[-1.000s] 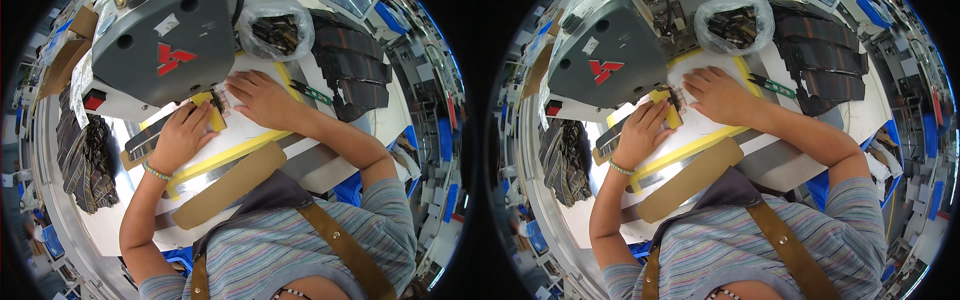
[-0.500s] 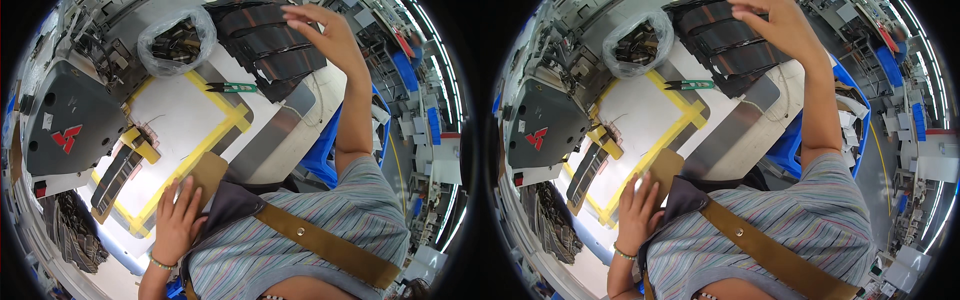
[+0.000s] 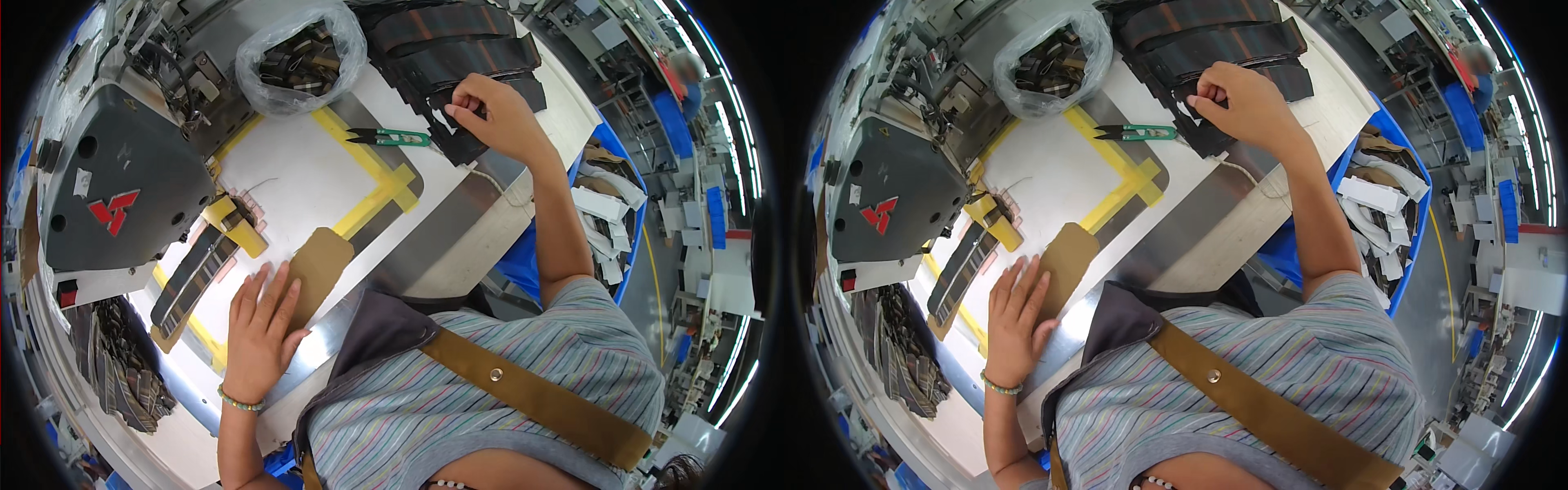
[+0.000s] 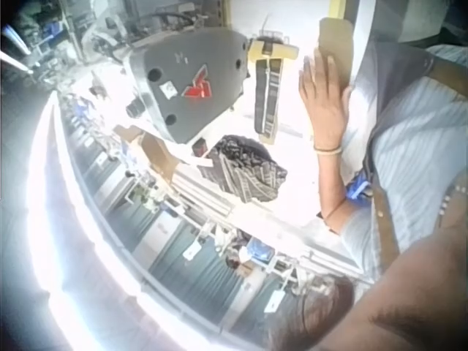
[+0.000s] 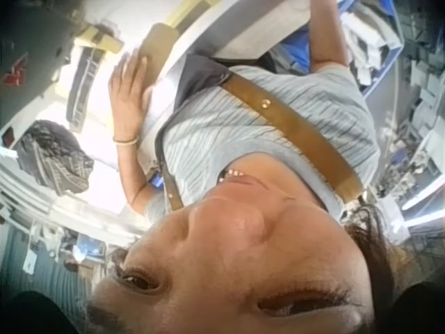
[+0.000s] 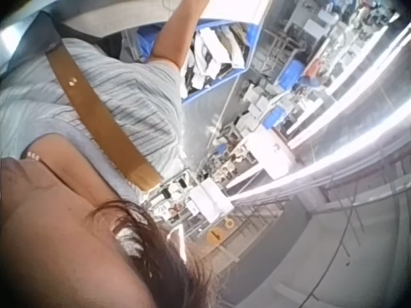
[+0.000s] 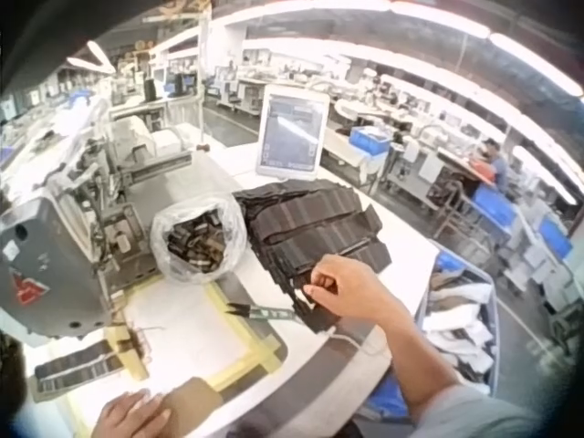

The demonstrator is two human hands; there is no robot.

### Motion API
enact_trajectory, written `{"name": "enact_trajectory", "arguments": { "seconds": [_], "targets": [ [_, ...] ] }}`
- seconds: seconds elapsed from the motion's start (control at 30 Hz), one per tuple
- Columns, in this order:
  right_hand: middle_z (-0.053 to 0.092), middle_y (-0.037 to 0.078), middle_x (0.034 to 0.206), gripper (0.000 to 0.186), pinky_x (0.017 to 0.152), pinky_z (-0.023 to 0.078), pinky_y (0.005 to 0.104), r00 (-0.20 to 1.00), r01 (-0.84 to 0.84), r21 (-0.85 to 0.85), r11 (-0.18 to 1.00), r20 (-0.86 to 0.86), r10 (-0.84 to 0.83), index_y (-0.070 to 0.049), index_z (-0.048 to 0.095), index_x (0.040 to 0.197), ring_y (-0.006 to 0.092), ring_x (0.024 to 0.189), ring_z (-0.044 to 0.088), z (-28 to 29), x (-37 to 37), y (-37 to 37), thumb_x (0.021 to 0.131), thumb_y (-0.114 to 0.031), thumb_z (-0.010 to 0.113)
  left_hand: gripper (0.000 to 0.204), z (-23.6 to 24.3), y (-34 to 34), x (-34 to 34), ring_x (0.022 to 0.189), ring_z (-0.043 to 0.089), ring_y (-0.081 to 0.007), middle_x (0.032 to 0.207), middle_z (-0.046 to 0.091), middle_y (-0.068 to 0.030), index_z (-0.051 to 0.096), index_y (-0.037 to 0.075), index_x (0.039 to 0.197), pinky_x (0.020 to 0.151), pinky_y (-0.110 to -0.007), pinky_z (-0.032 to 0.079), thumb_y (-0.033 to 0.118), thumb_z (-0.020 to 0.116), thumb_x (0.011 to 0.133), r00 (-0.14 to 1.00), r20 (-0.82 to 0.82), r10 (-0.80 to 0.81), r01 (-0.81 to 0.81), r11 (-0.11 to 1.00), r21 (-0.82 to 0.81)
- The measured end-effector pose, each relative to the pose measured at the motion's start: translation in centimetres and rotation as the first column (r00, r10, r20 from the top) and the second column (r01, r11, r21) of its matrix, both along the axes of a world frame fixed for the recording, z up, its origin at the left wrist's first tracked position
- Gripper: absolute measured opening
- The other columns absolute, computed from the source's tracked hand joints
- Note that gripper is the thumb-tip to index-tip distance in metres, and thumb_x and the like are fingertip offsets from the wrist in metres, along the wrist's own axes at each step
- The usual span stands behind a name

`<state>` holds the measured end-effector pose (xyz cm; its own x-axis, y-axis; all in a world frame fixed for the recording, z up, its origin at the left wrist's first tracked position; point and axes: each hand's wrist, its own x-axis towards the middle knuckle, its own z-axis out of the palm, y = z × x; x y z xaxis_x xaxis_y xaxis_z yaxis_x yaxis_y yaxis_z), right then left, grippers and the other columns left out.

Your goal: The recorder is using an industrial sewing machine to assemble leather or fabric components for goods.

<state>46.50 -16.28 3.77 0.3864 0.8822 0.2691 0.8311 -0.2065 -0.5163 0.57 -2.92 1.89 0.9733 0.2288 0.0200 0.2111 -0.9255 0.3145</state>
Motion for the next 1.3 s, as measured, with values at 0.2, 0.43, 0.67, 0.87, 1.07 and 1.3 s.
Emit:
{"name": "enact_trajectory", "arguments": {
  "seconds": [0.2,0.43,0.67,0.87,1.07,1.3],
  "targets": [
    [0.068,0.007,0.087,0.023,0.070,0.050,0.0368,0.992,0.124,-0.030,0.992,-0.006,-0.125,-0.005,0.070,0.094,0.0260,0.074,0.061,-1.1,-1.2,0.2,0.098,-0.027,0.077,0.051,1.4,0.2,2.1,0.143,0.057,-0.0412,0.153,0.065,-0.0151,0.071,0.004,0.137,0.117,-0.050,0.048,0.019,0.083,0.090,0.978,0.192,0.075,-0.046,0.987,-0.154],
    [0.065,-0.005,0.085,0.017,0.063,0.043,0.0236,0.886,0.438,0.596,0.673,-0.413,-0.210,-0.006,0.075,0.102,0.0037,0.072,0.054,0.4,1.8,-0.4,0.107,-0.022,0.072,0.043,2.0,0.7,2.7,0.132,0.067,-0.0409,0.147,0.069,-0.0173,0.071,0.002,0.139,0.111,-0.047,0.054,0.015,0.073,0.097,0.959,0.254,0.124,-0.018,0.925,-0.380],
    [0.071,0.004,0.088,0.017,0.067,0.054,0.0321,0.867,-0.445,0.414,0.794,0.419,0.268,-0.009,0.078,0.098,0.0224,0.072,0.068,3.5,-9.3,3.8,0.083,0.000,0.078,0.040,1.1,-0.7,6.7,0.118,0.074,-0.0229,0.134,0.075,-0.0170,0.065,-0.003,0.145,0.106,-0.035,0.057,0.020,0.064,0.112,0.861,0.131,0.492,-0.023,0.294,-0.956],
    [0.072,0.004,0.098,0.023,0.063,0.052,0.0360,0.534,-0.823,0.041,0.566,0.394,0.748,-0.009,0.077,0.102,0.0218,0.077,0.068,-0.7,-16.0,5.1,0.087,-0.025,0.083,0.030,-1.7,-0.5,7.4,0.102,0.071,-0.0116,0.118,0.076,-0.0083,0.064,-0.005,0.123,0.098,-0.029,0.059,0.020,0.049,0.119,0.881,-0.104,0.462,-0.081,-0.069,-0.994],
    [0.076,0.006,0.115,0.049,0.106,0.051,0.0491,0.641,-0.767,0.154,0.623,0.141,0.754,-0.009,0.072,0.139,0.0315,0.116,0.069,-0.2,-15.1,9.2,0.096,-0.031,0.079,0.027,-0.7,-0.6,6.3,0.087,0.068,-0.0085,0.102,0.076,-0.0040,0.070,-0.005,0.115,0.084,-0.027,0.060,0.016,0.053,0.117,0.865,-0.095,0.493,-0.256,0.269,-0.928],
    [0.074,0.014,0.101,0.028,0.085,0.054,0.0485,0.546,-0.838,-0.093,0.538,-0.136,0.827,-0.005,0.075,0.111,0.0382,0.096,0.069,-1.8,-14.4,14.0,0.105,-0.032,0.070,0.012,-0.8,2.8,4.3,0.068,0.071,-0.0288,0.091,0.076,-0.0159,0.073,-0.001,0.108,0.068,-0.035,0.059,0.010,0.068,0.106,0.743,0.227,0.630,-0.364,0.664,-0.653]
  ]
}}
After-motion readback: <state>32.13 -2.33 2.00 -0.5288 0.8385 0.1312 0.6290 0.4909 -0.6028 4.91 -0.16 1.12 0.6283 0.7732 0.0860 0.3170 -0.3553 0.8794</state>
